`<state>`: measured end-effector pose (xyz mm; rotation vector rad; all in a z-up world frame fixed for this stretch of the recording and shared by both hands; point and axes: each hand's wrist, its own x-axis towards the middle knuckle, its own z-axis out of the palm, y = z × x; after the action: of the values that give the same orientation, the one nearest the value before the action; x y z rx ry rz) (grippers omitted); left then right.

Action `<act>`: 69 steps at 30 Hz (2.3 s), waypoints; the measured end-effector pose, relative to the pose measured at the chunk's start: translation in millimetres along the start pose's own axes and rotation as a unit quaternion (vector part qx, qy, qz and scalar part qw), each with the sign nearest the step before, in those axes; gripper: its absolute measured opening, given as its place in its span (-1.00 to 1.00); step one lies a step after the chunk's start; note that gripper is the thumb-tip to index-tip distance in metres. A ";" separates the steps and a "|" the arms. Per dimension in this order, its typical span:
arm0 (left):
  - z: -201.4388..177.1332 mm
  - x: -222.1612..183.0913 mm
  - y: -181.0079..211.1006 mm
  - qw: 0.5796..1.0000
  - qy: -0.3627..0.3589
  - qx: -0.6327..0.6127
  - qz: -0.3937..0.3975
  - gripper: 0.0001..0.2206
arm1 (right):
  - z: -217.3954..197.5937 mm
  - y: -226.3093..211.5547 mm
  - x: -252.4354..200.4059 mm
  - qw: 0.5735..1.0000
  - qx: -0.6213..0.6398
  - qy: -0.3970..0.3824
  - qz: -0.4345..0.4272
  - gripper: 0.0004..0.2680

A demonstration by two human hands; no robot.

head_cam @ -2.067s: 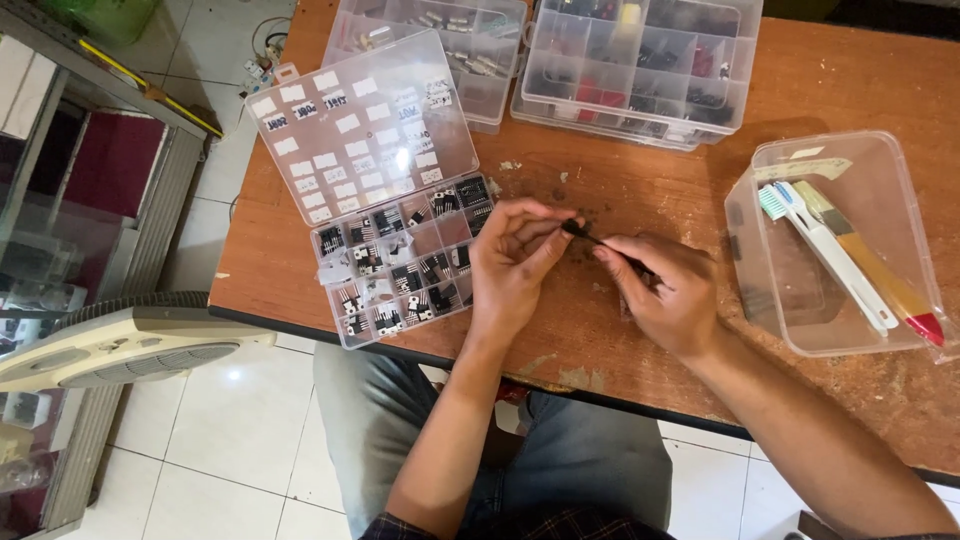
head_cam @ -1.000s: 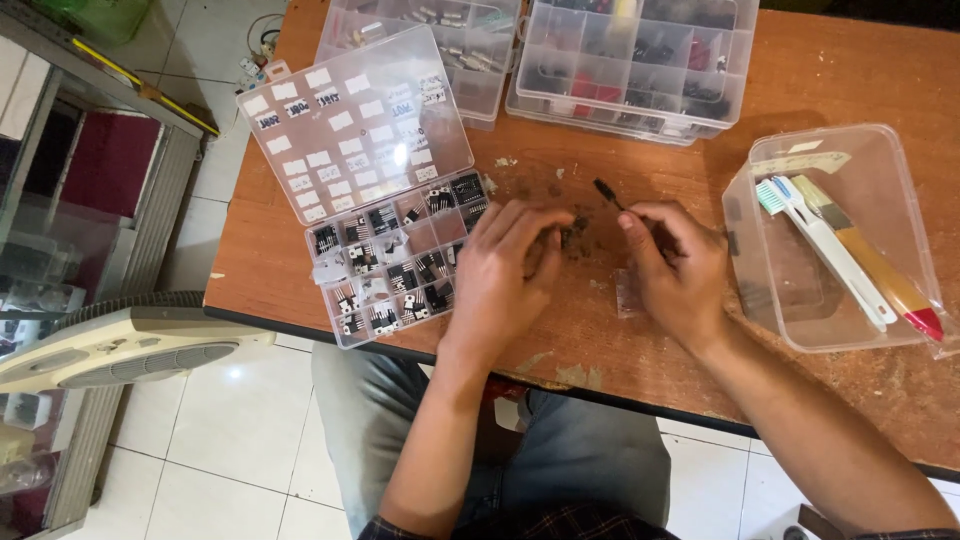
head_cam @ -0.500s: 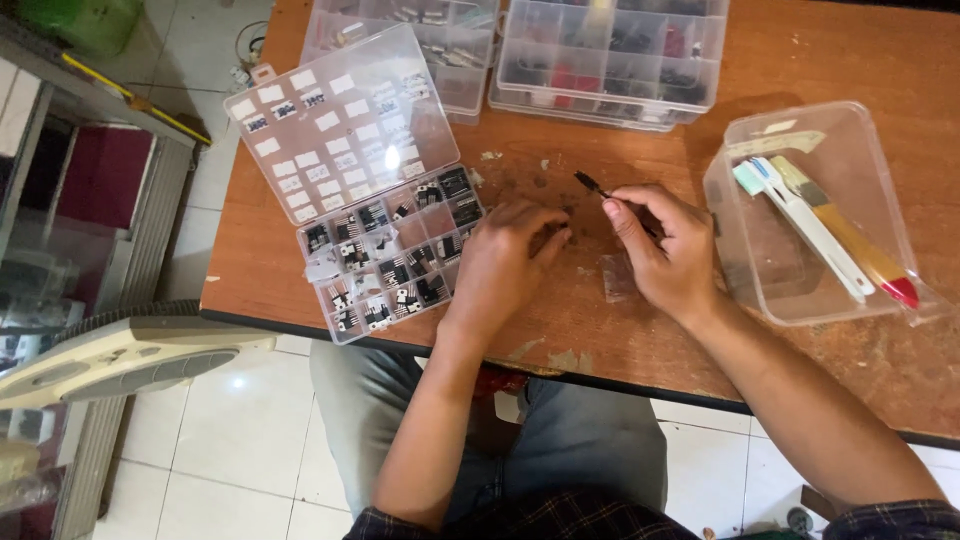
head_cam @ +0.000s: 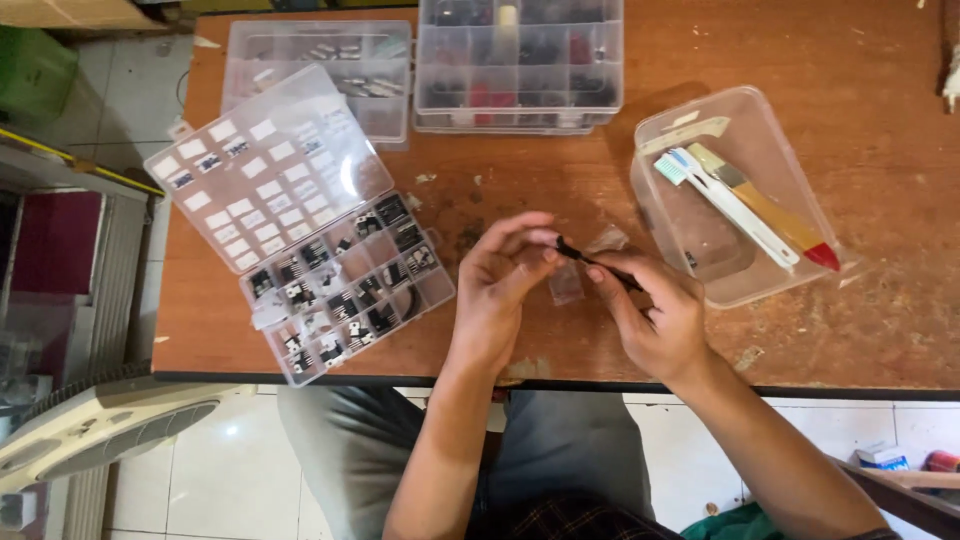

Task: Sorting small electronic components into a multi-compartment plastic organizer box at a repair bench.

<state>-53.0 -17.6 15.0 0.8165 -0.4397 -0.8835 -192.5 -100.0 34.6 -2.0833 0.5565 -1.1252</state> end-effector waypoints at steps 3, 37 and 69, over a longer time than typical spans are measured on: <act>0.0 -0.2 -8.9 0.999 -0.018 0.025 -0.012 -0.73 | -10.8 4.6 -10.7 1.000 -0.009 0.023 -0.009 -0.97; 95.8 35.0 -37.7 0.930 0.024 0.358 -0.078 -0.46 | -147.2 41.3 -29.7 0.970 -0.217 -0.107 0.021 -0.86; 72.6 3.9 -85.1 0.992 0.038 0.116 -0.013 -0.64 | -166.4 7.1 -7.5 0.951 -0.289 -0.083 0.065 -0.60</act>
<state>-140.4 -84.3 -6.0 1.0675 -0.4700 -0.8326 -337.5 -161.7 88.9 -2.5555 1.0176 -0.7541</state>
